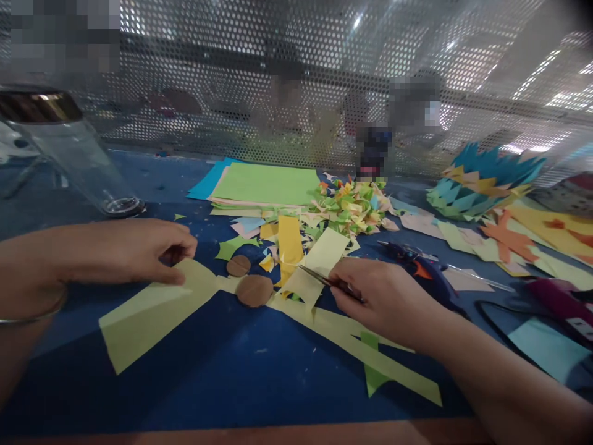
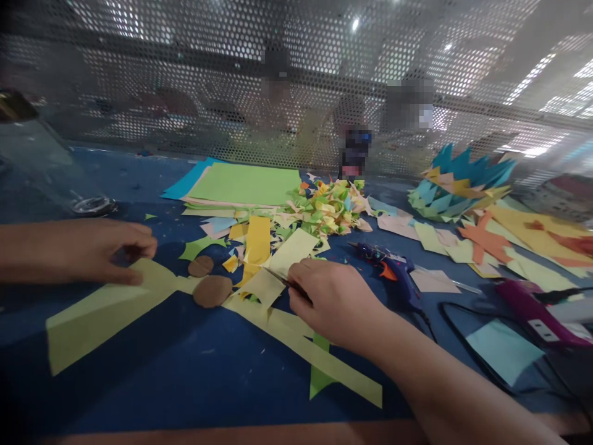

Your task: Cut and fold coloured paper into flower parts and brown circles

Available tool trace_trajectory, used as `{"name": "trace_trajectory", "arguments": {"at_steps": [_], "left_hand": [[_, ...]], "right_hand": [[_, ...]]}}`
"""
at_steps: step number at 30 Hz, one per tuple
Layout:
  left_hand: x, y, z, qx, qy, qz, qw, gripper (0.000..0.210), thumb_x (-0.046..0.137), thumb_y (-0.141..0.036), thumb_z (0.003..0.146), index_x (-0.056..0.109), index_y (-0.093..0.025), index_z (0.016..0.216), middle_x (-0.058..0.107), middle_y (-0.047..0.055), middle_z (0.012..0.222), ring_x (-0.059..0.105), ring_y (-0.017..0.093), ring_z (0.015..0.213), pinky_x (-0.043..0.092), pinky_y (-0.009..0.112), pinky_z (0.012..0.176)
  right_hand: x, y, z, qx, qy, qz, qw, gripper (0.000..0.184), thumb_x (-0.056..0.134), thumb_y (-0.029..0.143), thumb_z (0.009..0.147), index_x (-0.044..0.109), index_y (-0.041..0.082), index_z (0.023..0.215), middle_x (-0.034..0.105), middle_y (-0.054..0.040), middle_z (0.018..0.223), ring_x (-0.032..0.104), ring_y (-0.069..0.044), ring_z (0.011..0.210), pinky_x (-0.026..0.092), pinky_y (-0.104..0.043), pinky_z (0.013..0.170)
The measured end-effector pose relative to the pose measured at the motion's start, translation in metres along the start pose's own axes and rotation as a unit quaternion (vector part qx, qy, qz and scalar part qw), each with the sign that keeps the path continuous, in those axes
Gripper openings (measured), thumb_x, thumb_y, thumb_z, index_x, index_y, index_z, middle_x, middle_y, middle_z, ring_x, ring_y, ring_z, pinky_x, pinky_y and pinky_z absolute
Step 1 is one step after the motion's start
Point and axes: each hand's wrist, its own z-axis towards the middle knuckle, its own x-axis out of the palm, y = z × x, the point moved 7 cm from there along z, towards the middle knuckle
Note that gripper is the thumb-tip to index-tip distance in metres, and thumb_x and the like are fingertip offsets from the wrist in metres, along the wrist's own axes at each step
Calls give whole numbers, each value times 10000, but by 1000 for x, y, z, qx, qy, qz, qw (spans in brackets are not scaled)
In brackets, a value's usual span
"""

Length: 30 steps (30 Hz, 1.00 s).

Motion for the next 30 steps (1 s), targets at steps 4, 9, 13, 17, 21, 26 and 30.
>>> {"name": "trace_trajectory", "arguments": {"at_steps": [4,9,13,17,21,26,30], "left_hand": [[-10,4,-5,-5,69,-64,996,177,556,-276,819,494,-162,697,444,-75,577,384,59,555,270,198,587],[-12,-18,-9,1,3,-430,903,212,670,-263,752,579,-189,930,684,-47,722,632,136,655,462,250,650],[40,-72,-7,-1,106,-602,792,321,793,-271,742,679,-212,1036,768,27,899,710,206,772,561,328,710],[83,-98,-5,-44,156,-613,773,302,821,-384,713,749,-188,931,781,67,849,695,178,651,550,273,605],[89,-94,0,-57,132,-621,770,315,818,-432,701,761,-198,905,774,75,834,696,198,658,562,303,609],[89,-87,2,-68,123,-631,763,347,799,-439,718,747,-187,950,764,99,892,696,216,696,551,318,622],[89,-86,3,-58,118,-638,758,354,775,-457,739,749,-180,959,763,108,932,695,217,724,534,304,628]], "right_hand": [[-3,-6,2,33,-18,77,996,133,526,262,906,631,203,849,633,-16,737,533,-145,624,357,-281,547],[-9,-18,0,77,-76,243,964,186,522,337,946,556,206,818,579,5,674,526,-120,574,404,-254,522],[1,-27,1,102,-77,430,894,189,515,371,967,518,205,877,626,-10,728,575,-115,568,436,-245,512],[6,-28,5,92,-98,548,826,146,553,338,958,482,217,918,542,44,697,391,-53,448,295,-225,435],[7,-24,8,72,-95,596,794,198,524,417,983,506,220,995,410,65,689,279,-54,468,197,-250,444],[8,-18,7,67,-61,525,846,307,452,485,1006,564,199,1002,337,60,666,273,-78,509,219,-260,471],[5,-12,5,56,-45,385,920,329,450,504,999,584,204,971,392,45,665,365,-103,564,288,-265,516]]}}
